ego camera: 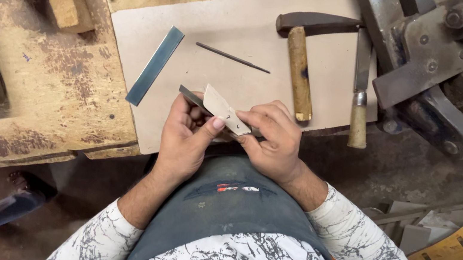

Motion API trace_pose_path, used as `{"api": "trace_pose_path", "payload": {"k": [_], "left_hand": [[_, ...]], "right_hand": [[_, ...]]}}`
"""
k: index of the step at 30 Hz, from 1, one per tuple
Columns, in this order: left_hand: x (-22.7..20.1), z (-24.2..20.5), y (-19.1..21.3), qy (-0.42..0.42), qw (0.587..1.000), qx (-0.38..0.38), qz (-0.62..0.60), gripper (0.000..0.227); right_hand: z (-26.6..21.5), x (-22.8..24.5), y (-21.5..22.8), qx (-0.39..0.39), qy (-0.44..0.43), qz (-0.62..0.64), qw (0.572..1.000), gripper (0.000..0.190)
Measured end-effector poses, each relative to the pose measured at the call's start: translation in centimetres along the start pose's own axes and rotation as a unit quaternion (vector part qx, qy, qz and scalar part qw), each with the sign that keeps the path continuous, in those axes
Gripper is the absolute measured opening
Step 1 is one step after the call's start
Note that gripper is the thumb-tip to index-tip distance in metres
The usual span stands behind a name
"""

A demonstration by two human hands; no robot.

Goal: The person assembles small metal and wooden components using a manual press, hammer, and file. They repeatedly align pieces, press them together, tap with a hammer, and file edges, then place finished units aside.

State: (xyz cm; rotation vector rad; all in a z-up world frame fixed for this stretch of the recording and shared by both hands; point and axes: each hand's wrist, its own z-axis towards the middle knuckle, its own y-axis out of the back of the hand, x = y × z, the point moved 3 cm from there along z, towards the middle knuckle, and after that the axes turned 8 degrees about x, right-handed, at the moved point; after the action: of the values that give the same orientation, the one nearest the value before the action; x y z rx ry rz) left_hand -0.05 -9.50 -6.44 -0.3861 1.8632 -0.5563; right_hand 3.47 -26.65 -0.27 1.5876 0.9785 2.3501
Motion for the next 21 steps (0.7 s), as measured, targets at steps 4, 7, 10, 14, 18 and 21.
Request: {"api": "trace_pose_path", "payload": {"k": [4,7,10,14,18,21], "left_hand": [[0.0,0.2,-0.2,0.024,0.999,0.006,-0.025,0.039],[-0.1,0.3,0.2,0.011,1.000,0.015,-0.025,0.042],[-0.9,0.4,1.5,-0.013,1.000,0.003,0.006,0.052],[-3.5,0.4,2.5,-0.069,0.986,-0.010,0.150,0.071],[-7.2,-0.6,2.1,-0.170,0.830,-0.018,0.531,0.074],[-8.3,-0.9,1.4,-0.250,0.729,0.013,0.637,0.063]], "right_hand": [[-0.3,-0.1,0.1,0.001,-0.014,0.016,1.000,0.034],[-0.3,0.0,0.3,-0.001,-0.009,0.007,1.000,0.035],[-0.4,0.2,0.5,0.002,-0.016,-0.009,1.000,0.035],[-0.4,0.4,0.6,0.007,-0.003,-0.014,1.000,0.035],[-0.4,0.7,0.6,0.015,0.009,-0.031,0.999,0.034],[-0.4,0.6,0.4,0.024,0.011,-0.032,0.999,0.034]]}}
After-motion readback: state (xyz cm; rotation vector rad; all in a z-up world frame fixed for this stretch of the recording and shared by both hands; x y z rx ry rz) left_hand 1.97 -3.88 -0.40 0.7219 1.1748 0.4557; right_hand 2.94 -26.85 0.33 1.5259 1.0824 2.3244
